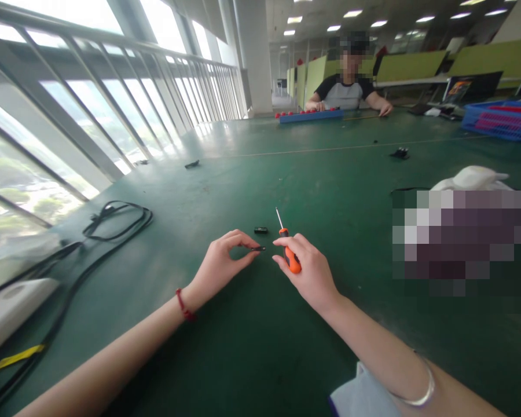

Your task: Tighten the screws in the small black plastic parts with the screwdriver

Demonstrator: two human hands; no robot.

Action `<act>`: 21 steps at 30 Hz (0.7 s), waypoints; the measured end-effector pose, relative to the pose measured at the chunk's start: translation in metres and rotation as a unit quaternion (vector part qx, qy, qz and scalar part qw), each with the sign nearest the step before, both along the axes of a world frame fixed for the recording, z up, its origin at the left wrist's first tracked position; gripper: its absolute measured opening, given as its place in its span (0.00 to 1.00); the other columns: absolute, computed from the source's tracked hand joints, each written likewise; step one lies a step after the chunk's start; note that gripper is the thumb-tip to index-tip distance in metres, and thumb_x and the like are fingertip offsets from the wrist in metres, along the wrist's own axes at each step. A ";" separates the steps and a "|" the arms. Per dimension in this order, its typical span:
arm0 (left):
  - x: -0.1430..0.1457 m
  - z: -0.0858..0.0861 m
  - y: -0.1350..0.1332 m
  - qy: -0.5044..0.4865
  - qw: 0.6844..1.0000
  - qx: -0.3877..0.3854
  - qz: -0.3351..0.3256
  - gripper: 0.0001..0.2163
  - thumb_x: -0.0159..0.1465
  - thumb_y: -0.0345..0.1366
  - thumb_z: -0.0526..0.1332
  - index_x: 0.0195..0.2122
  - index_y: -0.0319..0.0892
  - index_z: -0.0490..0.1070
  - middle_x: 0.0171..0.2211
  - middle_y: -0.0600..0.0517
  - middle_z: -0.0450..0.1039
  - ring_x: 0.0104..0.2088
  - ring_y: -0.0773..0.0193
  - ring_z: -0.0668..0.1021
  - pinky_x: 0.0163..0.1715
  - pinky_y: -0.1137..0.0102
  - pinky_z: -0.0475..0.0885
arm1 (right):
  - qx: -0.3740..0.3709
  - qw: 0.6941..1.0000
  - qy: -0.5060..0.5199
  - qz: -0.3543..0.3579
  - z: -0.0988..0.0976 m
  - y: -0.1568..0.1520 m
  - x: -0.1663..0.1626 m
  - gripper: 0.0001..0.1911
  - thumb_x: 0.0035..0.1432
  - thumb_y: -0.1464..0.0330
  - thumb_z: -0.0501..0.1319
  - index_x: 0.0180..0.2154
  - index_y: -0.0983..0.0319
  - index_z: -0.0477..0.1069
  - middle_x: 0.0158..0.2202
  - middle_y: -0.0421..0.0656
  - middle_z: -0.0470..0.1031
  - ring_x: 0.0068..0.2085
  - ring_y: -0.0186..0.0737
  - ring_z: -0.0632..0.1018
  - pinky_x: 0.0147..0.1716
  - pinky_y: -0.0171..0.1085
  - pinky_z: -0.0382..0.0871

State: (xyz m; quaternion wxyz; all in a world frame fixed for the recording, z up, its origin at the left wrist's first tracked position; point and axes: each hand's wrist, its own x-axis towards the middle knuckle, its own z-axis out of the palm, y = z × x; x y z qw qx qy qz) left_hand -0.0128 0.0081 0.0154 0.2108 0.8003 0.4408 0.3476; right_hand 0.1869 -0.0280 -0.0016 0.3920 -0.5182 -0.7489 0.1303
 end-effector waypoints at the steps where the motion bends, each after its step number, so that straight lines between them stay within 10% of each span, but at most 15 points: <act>1: 0.003 -0.002 0.001 -0.009 1.000 -0.004 -0.002 0.01 0.58 0.31 0.63 0.31 0.42 0.75 0.34 0.52 0.76 0.36 0.62 0.77 0.40 0.68 0.72 | 0.001 1.000 -0.006 0.002 0.000 0.001 0.000 0.10 0.59 0.68 0.60 0.44 0.57 0.71 0.36 0.42 0.73 0.35 0.39 0.76 0.35 0.37 0.70; 21: 0.013 -0.009 -0.003 -0.026 0.998 0.006 -0.054 0.02 0.59 0.31 0.63 0.33 0.42 0.75 0.34 0.52 0.75 0.37 0.64 0.76 0.40 0.70 0.71 | -0.014 0.999 -0.040 0.018 -0.002 0.004 -0.001 0.05 0.59 0.69 0.59 0.38 0.58 0.72 0.34 0.42 0.73 0.35 0.41 0.76 0.35 0.38 0.69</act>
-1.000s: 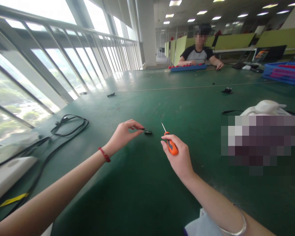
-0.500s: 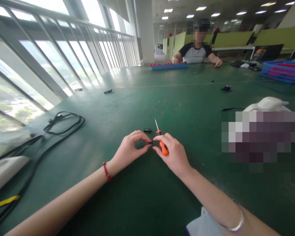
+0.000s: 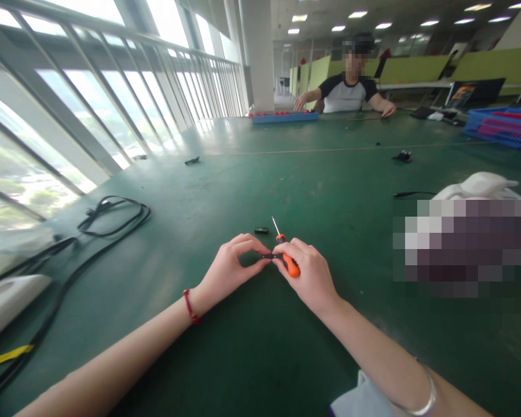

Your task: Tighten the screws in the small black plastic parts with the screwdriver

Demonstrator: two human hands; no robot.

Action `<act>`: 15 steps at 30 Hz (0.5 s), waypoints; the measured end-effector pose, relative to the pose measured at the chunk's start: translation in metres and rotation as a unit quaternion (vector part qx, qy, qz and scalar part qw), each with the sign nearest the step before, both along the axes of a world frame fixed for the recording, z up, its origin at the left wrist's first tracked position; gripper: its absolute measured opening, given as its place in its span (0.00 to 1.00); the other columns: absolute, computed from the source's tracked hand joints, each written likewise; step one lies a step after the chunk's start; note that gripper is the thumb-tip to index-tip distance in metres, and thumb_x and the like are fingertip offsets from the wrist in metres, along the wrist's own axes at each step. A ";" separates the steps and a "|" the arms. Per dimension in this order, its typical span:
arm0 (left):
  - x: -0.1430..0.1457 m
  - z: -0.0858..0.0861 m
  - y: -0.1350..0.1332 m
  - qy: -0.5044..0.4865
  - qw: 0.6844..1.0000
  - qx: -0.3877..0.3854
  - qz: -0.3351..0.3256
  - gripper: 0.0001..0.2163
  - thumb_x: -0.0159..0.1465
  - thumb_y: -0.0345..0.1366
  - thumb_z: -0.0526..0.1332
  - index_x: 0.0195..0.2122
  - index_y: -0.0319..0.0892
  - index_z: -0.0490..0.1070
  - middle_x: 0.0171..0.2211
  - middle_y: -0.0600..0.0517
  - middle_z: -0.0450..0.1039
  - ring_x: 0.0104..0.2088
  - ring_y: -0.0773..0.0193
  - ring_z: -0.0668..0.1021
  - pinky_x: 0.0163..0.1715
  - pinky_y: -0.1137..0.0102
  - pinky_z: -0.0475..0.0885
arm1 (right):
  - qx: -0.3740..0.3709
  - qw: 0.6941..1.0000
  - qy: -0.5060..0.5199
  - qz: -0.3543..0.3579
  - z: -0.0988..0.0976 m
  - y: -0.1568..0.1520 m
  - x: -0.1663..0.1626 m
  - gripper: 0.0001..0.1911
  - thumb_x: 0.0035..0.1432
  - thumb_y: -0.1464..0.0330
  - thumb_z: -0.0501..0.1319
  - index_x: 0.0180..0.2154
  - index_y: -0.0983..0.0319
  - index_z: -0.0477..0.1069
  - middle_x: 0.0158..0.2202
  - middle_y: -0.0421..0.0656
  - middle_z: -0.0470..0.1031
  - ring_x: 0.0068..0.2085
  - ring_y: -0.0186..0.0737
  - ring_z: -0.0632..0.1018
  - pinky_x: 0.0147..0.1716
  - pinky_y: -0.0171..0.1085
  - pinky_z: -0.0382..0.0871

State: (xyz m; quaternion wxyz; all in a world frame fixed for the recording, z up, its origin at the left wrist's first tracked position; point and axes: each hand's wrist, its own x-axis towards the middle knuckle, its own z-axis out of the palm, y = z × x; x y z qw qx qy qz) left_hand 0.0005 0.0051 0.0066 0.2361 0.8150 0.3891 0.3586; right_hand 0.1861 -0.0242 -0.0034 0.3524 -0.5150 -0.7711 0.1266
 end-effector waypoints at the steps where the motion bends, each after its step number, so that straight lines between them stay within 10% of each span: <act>1: 0.000 0.000 0.000 0.004 1.000 0.003 -0.001 0.02 0.59 0.32 0.63 0.33 0.42 0.75 0.34 0.52 0.75 0.37 0.64 0.76 0.40 0.70 0.71 | -0.007 1.000 0.005 0.000 0.000 0.000 0.000 0.05 0.59 0.69 0.59 0.39 0.59 0.72 0.34 0.42 0.73 0.35 0.41 0.76 0.35 0.38 0.69; 15: -0.008 -0.001 0.056 0.129 0.991 0.010 0.038 0.04 0.58 0.33 0.62 0.31 0.43 0.77 0.43 0.51 0.77 0.45 0.58 0.76 0.50 0.62 0.70 | -0.051 0.990 0.120 -0.053 0.004 0.002 0.004 0.06 0.59 0.67 0.59 0.38 0.60 0.72 0.37 0.42 0.75 0.35 0.38 0.75 0.37 0.35 0.66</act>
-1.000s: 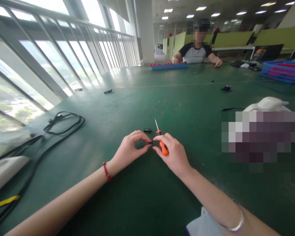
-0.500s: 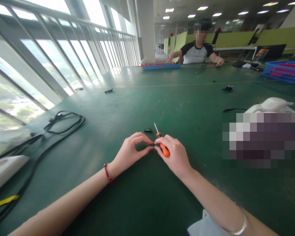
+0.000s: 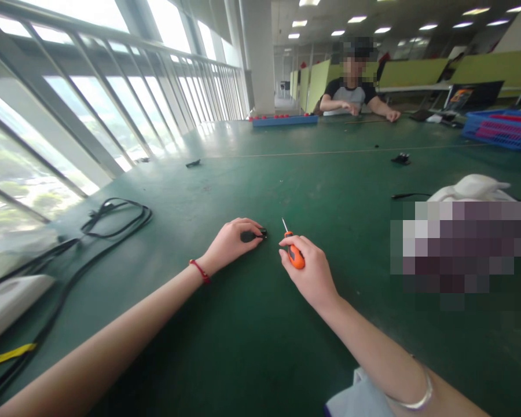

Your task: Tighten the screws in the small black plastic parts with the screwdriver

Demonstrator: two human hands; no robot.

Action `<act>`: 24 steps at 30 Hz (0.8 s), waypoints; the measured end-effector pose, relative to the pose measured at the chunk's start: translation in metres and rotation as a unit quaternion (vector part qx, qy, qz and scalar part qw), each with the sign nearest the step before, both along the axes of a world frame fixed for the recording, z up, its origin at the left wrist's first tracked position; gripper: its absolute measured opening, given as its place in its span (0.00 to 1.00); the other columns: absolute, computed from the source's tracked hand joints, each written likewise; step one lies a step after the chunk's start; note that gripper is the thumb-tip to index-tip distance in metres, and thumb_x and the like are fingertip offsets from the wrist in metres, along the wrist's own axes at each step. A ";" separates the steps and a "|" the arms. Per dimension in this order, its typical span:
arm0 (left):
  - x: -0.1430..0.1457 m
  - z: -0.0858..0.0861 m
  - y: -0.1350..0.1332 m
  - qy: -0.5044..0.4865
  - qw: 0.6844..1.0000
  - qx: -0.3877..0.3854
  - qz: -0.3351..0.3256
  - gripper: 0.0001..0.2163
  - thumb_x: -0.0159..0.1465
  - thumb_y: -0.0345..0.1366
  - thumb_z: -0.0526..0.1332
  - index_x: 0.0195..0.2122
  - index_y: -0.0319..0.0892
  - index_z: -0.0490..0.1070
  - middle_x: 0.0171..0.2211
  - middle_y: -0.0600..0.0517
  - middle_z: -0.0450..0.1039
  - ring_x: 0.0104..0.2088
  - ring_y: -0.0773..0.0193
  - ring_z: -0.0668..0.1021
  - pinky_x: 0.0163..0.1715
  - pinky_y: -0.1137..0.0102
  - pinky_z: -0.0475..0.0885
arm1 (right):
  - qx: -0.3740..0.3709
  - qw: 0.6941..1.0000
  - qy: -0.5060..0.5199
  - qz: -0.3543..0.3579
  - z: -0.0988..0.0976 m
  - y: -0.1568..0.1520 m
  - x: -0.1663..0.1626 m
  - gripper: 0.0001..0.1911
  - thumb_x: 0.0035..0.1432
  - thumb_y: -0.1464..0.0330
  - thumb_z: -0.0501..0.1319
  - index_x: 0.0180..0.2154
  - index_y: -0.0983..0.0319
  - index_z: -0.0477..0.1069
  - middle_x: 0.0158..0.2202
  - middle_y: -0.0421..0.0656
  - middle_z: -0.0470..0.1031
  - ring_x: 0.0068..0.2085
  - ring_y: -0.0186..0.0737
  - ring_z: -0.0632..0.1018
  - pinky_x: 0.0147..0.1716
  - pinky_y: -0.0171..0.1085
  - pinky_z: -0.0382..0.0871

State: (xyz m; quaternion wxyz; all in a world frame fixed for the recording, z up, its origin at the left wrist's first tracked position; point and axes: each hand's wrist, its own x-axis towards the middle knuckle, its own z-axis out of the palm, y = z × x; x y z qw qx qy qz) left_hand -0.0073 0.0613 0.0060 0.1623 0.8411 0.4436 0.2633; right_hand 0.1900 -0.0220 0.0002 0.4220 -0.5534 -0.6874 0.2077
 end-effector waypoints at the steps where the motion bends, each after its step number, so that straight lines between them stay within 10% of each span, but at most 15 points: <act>1: 0.000 0.000 0.000 -0.005 1.000 0.000 0.006 0.05 0.58 0.33 0.62 0.32 0.43 0.77 0.41 0.51 0.78 0.44 0.59 0.77 0.49 0.63 0.70 | -0.001 1.000 0.000 0.001 0.000 0.000 0.000 0.06 0.59 0.67 0.58 0.37 0.61 0.72 0.37 0.42 0.75 0.35 0.38 0.75 0.37 0.35 0.66; 8: -0.077 0.016 -0.016 -0.029 0.983 0.015 0.180 0.07 0.57 0.37 0.61 0.31 0.42 0.77 0.40 0.51 0.79 0.40 0.60 0.79 0.47 0.67 0.70 | -0.027 1.000 0.012 0.004 0.000 0.000 -0.001 0.07 0.58 0.67 0.58 0.37 0.61 0.72 0.36 0.42 0.75 0.34 0.37 0.74 0.36 0.35 0.66; 14: -0.167 0.027 -0.035 0.075 0.909 0.016 0.410 0.15 0.57 0.45 0.59 0.37 0.41 0.78 0.43 0.48 0.78 0.40 0.53 0.78 0.42 0.65 0.71 | -0.032 0.999 0.012 -0.002 0.001 0.001 -0.002 0.06 0.58 0.66 0.58 0.36 0.60 0.72 0.35 0.41 0.74 0.32 0.36 0.73 0.34 0.35 0.65; 24: -0.197 0.029 -0.047 0.079 0.887 -0.043 0.453 0.19 0.53 0.49 0.58 0.36 0.41 0.79 0.36 0.49 0.79 0.38 0.54 0.78 0.37 0.69 0.68 | -0.035 0.999 0.008 -0.002 0.002 0.000 0.001 0.07 0.57 0.66 0.59 0.36 0.60 0.73 0.35 0.42 0.75 0.31 0.37 0.74 0.33 0.36 0.65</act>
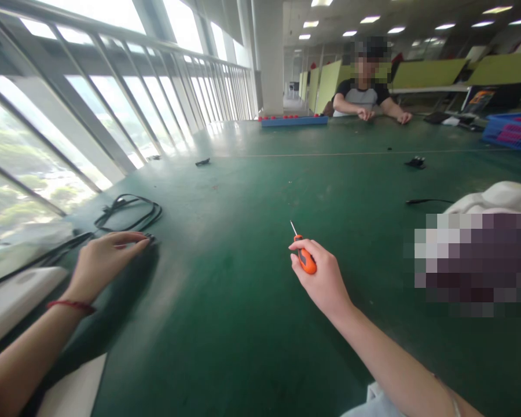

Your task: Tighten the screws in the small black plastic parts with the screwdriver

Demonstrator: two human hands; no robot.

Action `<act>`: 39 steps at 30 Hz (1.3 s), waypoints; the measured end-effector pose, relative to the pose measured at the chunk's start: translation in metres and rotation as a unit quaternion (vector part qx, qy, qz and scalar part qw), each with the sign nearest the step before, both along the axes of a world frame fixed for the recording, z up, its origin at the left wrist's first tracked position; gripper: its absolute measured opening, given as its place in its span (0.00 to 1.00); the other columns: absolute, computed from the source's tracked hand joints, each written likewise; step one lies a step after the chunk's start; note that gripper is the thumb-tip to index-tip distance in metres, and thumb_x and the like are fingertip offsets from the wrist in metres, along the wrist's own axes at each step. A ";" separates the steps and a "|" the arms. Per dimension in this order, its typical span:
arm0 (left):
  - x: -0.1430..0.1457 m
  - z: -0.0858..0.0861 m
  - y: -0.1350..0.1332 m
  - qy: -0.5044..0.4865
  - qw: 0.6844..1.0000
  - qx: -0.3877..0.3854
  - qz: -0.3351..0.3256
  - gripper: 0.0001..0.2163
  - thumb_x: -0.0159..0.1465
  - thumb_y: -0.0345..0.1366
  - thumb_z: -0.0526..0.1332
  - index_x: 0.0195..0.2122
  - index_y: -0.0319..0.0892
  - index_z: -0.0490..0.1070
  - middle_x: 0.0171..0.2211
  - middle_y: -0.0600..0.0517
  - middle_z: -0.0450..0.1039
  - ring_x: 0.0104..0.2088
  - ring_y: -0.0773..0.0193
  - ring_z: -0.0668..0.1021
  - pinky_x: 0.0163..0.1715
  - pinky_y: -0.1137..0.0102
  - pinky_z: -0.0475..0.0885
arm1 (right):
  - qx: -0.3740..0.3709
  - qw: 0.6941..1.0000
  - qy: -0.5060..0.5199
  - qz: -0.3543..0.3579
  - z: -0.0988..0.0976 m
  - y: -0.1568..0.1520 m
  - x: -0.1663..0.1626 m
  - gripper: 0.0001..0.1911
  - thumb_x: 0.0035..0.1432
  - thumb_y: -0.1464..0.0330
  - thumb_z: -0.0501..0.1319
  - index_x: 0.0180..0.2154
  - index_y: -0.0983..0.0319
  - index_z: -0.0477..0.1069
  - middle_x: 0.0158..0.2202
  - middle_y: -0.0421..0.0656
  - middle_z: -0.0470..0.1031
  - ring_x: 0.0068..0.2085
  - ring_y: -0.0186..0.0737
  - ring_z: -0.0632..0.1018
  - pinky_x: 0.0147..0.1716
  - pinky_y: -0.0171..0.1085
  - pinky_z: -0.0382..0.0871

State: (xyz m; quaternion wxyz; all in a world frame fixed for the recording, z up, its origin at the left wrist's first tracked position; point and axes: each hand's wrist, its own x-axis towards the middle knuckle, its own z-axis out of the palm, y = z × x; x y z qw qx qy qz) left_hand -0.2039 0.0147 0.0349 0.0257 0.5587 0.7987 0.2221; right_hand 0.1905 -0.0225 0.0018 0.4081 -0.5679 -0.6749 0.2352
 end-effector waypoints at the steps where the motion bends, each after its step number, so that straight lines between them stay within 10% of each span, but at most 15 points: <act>1: -0.003 0.003 0.000 -0.008 1.000 0.014 0.005 0.20 0.52 0.49 0.59 0.37 0.41 0.79 0.35 0.49 0.79 0.38 0.54 0.78 0.38 0.69 0.67 | -0.001 1.000 -0.001 0.000 0.000 0.000 0.000 0.07 0.57 0.66 0.58 0.36 0.60 0.73 0.35 0.42 0.75 0.31 0.37 0.74 0.33 0.36 0.65; 25: -0.014 0.003 0.006 -0.099 0.994 -0.014 0.043 0.16 0.51 0.46 0.65 0.35 0.40 0.79 0.17 0.56 0.73 0.26 0.61 0.74 0.27 0.73 0.64 | 0.017 1.000 -0.020 -0.002 0.004 -0.001 -0.002 0.07 0.56 0.65 0.59 0.36 0.60 0.73 0.34 0.43 0.76 0.30 0.38 0.75 0.31 0.36 0.68; 39: -0.010 0.002 0.006 -0.085 0.995 -0.005 0.044 0.16 0.51 0.46 0.65 0.36 0.40 0.79 0.26 0.52 0.79 0.32 0.57 0.77 0.32 0.71 0.67 | 0.011 1.000 -0.024 0.002 0.002 -0.001 -0.001 0.07 0.57 0.66 0.59 0.36 0.60 0.73 0.35 0.43 0.76 0.31 0.39 0.76 0.33 0.37 0.69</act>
